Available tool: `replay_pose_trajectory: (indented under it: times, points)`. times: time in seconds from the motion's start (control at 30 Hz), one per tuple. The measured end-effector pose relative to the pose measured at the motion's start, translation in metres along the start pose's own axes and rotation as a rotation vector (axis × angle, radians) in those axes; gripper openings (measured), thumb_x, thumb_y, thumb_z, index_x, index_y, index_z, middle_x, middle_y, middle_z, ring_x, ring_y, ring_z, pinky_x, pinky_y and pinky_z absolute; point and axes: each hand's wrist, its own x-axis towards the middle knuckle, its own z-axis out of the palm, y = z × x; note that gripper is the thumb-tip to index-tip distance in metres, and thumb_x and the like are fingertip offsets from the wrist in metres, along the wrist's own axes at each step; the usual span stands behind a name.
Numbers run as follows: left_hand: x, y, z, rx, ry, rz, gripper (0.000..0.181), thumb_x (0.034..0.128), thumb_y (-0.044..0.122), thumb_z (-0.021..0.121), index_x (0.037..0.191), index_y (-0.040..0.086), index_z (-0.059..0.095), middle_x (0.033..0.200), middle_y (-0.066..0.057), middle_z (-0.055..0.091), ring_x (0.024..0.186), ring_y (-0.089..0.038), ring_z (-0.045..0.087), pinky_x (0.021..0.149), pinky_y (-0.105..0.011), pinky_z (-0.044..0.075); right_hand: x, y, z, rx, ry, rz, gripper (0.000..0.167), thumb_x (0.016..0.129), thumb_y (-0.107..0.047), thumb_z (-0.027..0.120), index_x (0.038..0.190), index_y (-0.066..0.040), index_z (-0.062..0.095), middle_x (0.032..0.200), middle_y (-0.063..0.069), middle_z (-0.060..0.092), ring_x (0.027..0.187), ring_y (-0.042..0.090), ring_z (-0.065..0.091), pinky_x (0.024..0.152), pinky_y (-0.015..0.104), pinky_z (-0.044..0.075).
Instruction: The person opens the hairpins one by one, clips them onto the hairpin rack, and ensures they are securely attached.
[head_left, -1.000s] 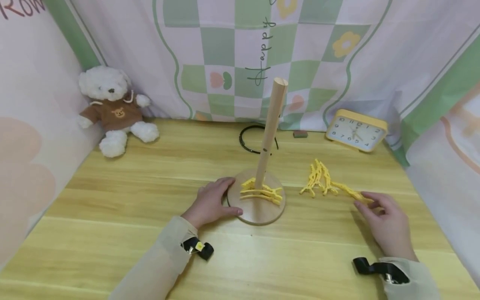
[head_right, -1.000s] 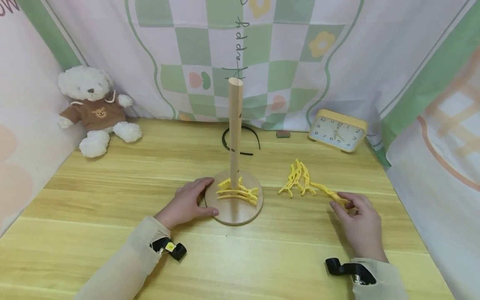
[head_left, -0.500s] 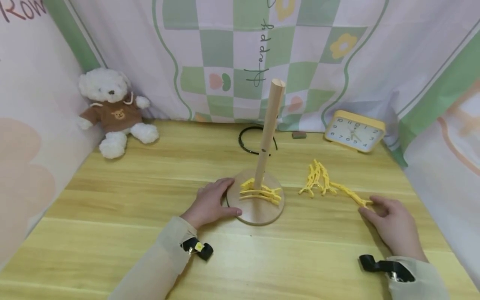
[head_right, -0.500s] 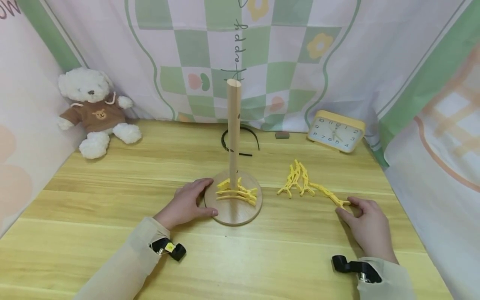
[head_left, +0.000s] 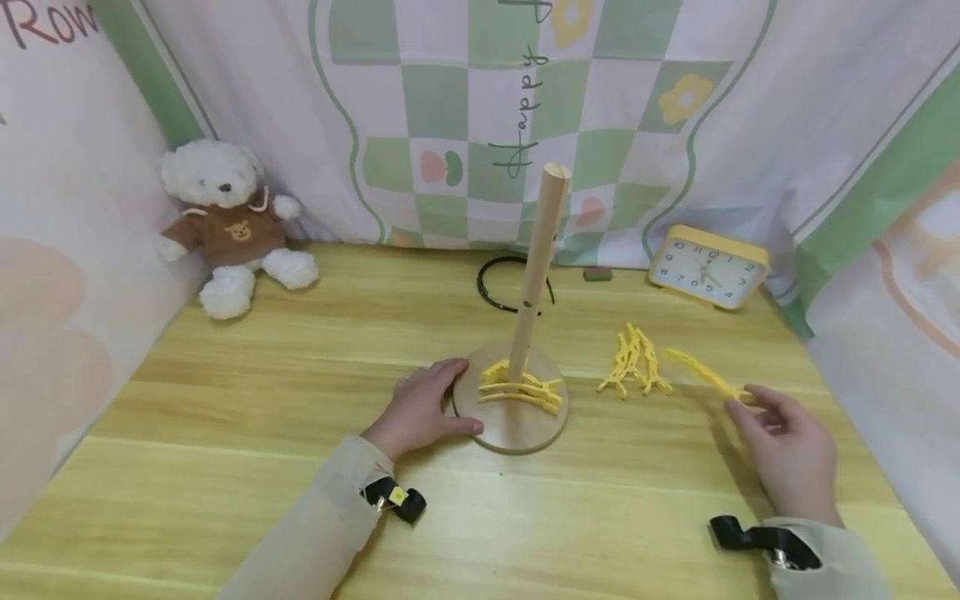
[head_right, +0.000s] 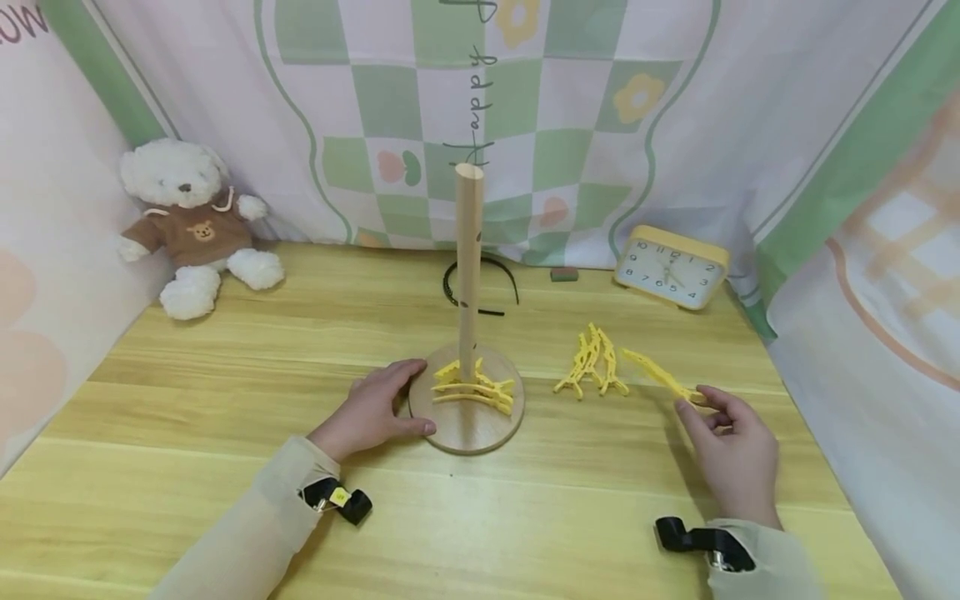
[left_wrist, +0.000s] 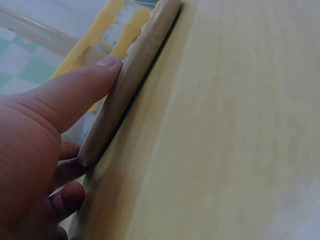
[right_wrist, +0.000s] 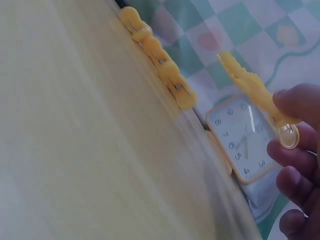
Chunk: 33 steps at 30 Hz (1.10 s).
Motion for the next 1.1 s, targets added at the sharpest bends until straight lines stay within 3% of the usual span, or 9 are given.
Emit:
replay_pose_trajectory:
  times: [0.1, 0.33, 0.7, 1.1]
  points:
    - [0.0, -0.001, 0.0, 0.0, -0.002, -0.001, 0.1, 0.077, 0.055, 0.082, 0.156, 0.014, 0.036, 0.159, -0.005, 0.038, 0.144, -0.032, 0.035, 0.113, -0.057, 0.023, -0.005, -0.01, 0.005, 0.025, 0.021, -0.059, 0.043, 0.088, -0.026, 0.08, 0.123, -0.003, 0.068, 0.076, -0.022, 0.058, 0.067, -0.003, 0.053, 0.057, 0.011, 0.041]
    - [0.0, 0.0, -0.001, -0.005, -0.004, 0.002, 0.099, 0.0776, 0.055, 0.081, 0.155, 0.013, 0.037, 0.159, -0.006, 0.038, 0.144, -0.033, 0.035, 0.114, -0.059, 0.023, -0.012, -0.031, 0.015, 0.024, -0.01, -0.268, 0.033, 0.086, -0.018, 0.081, 0.115, -0.006, 0.071, 0.076, -0.006, 0.057, 0.06, 0.007, 0.045, 0.049, 0.02, 0.035]
    - [0.0, 0.0, 0.0, 0.004, -0.005, -0.001, 0.099, 0.0771, 0.055, 0.082, 0.156, 0.014, 0.037, 0.159, -0.006, 0.038, 0.145, -0.033, 0.034, 0.115, -0.058, 0.022, -0.022, -0.065, 0.032, 0.048, -0.071, -0.523, 0.032, 0.076, -0.004, 0.086, 0.106, -0.006, 0.073, 0.073, -0.005, 0.054, 0.055, 0.005, 0.038, 0.046, 0.02, 0.03]
    - [0.0, 0.001, -0.001, -0.012, -0.009, 0.0, 0.099, 0.077, 0.055, 0.082, 0.155, 0.013, 0.037, 0.159, -0.006, 0.038, 0.144, -0.033, 0.034, 0.115, -0.058, 0.021, -0.035, -0.096, 0.055, 0.071, -0.186, -0.62, 0.03, 0.078, -0.007, 0.085, 0.105, -0.007, 0.071, 0.079, -0.006, 0.057, 0.065, 0.006, 0.045, 0.051, 0.017, 0.035]
